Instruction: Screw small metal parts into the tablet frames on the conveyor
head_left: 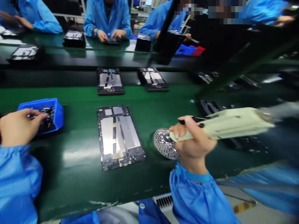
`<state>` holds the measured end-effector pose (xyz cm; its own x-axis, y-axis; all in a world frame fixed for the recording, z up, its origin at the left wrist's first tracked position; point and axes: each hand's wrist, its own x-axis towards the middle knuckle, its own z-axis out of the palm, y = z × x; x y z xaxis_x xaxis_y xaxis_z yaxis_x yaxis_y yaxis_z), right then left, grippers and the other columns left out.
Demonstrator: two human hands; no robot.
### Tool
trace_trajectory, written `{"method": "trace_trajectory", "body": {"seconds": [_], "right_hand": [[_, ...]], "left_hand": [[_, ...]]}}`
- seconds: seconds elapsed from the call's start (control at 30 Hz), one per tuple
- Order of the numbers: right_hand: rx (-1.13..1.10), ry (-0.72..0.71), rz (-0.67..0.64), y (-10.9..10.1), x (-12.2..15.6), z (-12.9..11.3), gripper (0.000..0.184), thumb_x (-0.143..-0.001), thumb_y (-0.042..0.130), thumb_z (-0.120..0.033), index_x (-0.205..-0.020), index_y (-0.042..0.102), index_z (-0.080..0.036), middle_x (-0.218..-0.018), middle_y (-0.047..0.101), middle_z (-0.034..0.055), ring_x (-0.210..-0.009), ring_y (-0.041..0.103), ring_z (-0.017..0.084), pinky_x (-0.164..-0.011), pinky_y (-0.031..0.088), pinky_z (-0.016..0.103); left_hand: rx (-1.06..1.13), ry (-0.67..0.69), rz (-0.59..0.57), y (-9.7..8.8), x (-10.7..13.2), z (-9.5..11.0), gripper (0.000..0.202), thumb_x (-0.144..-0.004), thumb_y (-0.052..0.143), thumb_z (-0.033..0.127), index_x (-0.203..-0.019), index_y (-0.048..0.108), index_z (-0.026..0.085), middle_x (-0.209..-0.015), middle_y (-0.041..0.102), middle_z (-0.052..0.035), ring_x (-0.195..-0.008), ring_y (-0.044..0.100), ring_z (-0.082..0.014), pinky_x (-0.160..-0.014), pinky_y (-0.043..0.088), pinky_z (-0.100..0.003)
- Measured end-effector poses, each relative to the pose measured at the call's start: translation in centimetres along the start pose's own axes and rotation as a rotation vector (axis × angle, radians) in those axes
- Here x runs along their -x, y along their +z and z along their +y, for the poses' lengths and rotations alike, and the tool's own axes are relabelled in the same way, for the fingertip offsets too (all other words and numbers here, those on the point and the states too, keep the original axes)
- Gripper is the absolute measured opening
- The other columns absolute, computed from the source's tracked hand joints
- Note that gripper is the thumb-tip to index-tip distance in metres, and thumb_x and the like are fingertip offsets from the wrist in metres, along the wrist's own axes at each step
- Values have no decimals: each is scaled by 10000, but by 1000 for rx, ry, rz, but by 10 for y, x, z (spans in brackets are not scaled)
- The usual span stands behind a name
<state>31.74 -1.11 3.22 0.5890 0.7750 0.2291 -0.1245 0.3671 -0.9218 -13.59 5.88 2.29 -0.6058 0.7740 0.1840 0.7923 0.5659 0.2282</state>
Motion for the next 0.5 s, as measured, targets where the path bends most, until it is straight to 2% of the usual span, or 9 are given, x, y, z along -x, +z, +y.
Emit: {"method": "trace_trajectory", "body": {"seconds": [0.1, 0.2, 0.23, 0.3, 0.37, 0.43, 0.5], "right_hand": [[-40, 62, -184, 21, 28, -16, 278, -723, 883, -431, -695, 720, -208, -398, 455, -84, -339, 453, 113, -411, 449, 287], [-11, 132, -398, 35, 61, -13, 260, -783, 859, -451, -778, 751, -214, -432, 462, -80, -370, 471, 121, -435, 457, 298], [10, 146, -460, 37, 69, -10, 256, -804, 844, -458, -800, 753, -218, -442, 461, -81, -379, 476, 123, -444, 460, 302], [39, 149, -549, 39, 80, -3, 256, -839, 815, -467, -819, 748, -221, -455, 468, -81, -385, 480, 125, -454, 463, 307], [34, 145, -586, 40, 83, 0, 255, -857, 800, -468, -830, 743, -221, -456, 483, -80, -383, 483, 128, -450, 456, 309], [15, 147, -583, 41, 83, 1, 240, -860, 801, -455, -838, 743, -223, -456, 495, -78, -386, 491, 132, -449, 447, 309], [12, 151, -584, 42, 82, 1, 219, -863, 804, -436, -843, 745, -227, -463, 502, -77, -397, 502, 135, -465, 452, 313]], "left_hand": [[47, -5, 85, -5, 4, 16, 659, -889, 490, 648, -1051, 703, 46, -707, 608, 104, -900, 669, -111, -954, 421, -321], [246, 90, 119, -8, 18, 21, 595, -985, 402, 490, -1201, 516, -53, -705, 620, 120, -709, 651, -39, -885, 451, -282], [310, 127, 117, -9, 27, 22, 559, -1008, 385, 448, -1216, 467, -64, -704, 626, 115, -655, 635, -27, -854, 464, -272], [432, 215, 99, -12, 47, 28, 421, -1023, 430, 365, -1209, 452, -11, -693, 649, 92, -575, 610, -29, -781, 489, -230], [551, 323, 15, -14, 70, 36, 228, -1007, 480, 281, -1144, 484, 99, -671, 660, 64, -523, 594, -63, -697, 504, -206], [652, 425, -154, -15, 90, 48, 82, -992, 494, 241, -1048, 479, 183, -671, 667, 34, -529, 617, -110, -647, 514, -227], [698, 526, -323, -13, 109, 60, 54, -987, 497, 239, -974, 450, 216, -712, 691, 7, -596, 668, -144, -656, 521, -252]]}}
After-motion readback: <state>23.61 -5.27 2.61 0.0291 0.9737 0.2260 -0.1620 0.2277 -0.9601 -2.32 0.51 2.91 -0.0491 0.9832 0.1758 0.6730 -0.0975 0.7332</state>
